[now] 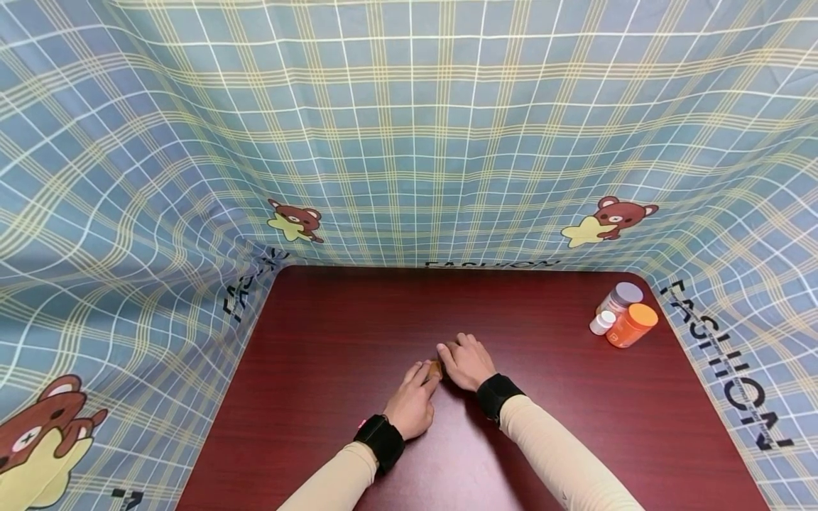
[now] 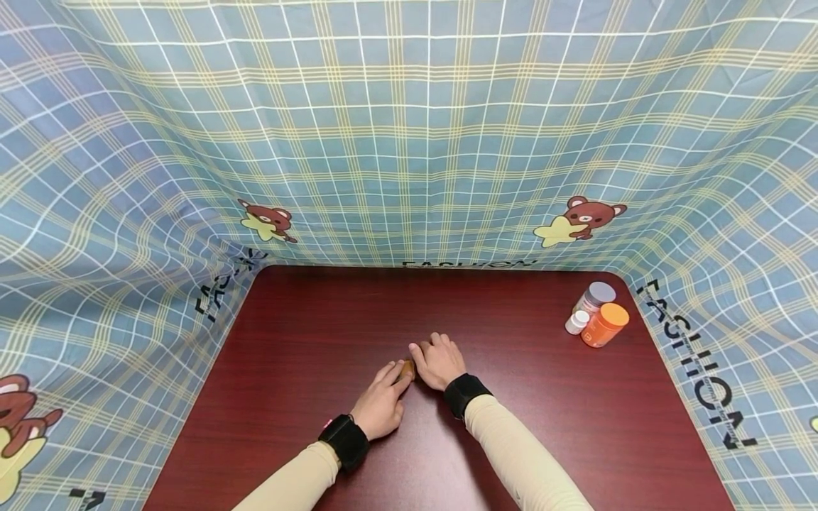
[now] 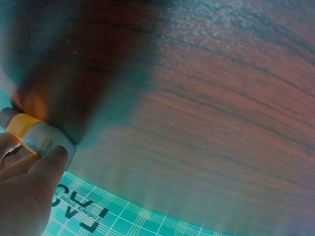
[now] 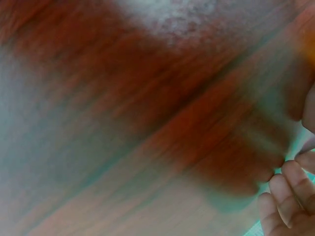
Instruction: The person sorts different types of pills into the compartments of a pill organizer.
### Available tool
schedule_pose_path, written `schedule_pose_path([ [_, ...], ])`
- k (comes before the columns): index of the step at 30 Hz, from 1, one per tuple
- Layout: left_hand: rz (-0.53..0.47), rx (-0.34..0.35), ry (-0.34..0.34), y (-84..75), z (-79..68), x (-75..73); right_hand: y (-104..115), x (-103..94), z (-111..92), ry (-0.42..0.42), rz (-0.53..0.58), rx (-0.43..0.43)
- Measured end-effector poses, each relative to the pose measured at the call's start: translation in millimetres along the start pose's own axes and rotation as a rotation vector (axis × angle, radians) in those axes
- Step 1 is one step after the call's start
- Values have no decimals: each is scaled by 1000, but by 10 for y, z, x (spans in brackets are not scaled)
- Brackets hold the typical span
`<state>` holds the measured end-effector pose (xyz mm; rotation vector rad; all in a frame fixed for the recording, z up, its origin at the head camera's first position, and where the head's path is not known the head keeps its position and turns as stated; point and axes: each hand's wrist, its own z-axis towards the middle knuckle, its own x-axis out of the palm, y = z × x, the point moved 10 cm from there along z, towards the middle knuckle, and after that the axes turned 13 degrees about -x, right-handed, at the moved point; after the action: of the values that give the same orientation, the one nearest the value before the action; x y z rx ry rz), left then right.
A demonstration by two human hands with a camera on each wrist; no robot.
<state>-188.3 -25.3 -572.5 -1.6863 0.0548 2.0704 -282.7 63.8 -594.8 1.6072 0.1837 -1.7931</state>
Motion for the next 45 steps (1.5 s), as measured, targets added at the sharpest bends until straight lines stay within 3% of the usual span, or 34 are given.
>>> schedule_pose_path([
  [9, -15, -7, -7, 2, 17, -19, -202, -313, 1, -117, 34, 11],
  [17, 37, -36, 26, 44, 50, -21, -795, -918, -201, -227, -4, 76],
  [21, 60, -54, 35, 75, 72, -31, -1215, -1231, -434, -322, -31, 205],
  [28, 93, -55, 32, 91, 102, -39, -1854, -1681, -1008, -498, -74, 548],
  [31, 94, -64, 45, 98, 111, -13, -2029, -1733, -1194, -469, -92, 652],
  [33, 88, -68, 51, 95, 112, -6, -2099, -1721, -1265, -426, -101, 678],
  [36, 80, -67, 53, 77, 111, -13, -2161, -1684, -1312, -376, -114, 671],
  [45, 94, -52, 82, -12, 101, 17, -2334, -1619, -1438, -350, -158, 679],
])
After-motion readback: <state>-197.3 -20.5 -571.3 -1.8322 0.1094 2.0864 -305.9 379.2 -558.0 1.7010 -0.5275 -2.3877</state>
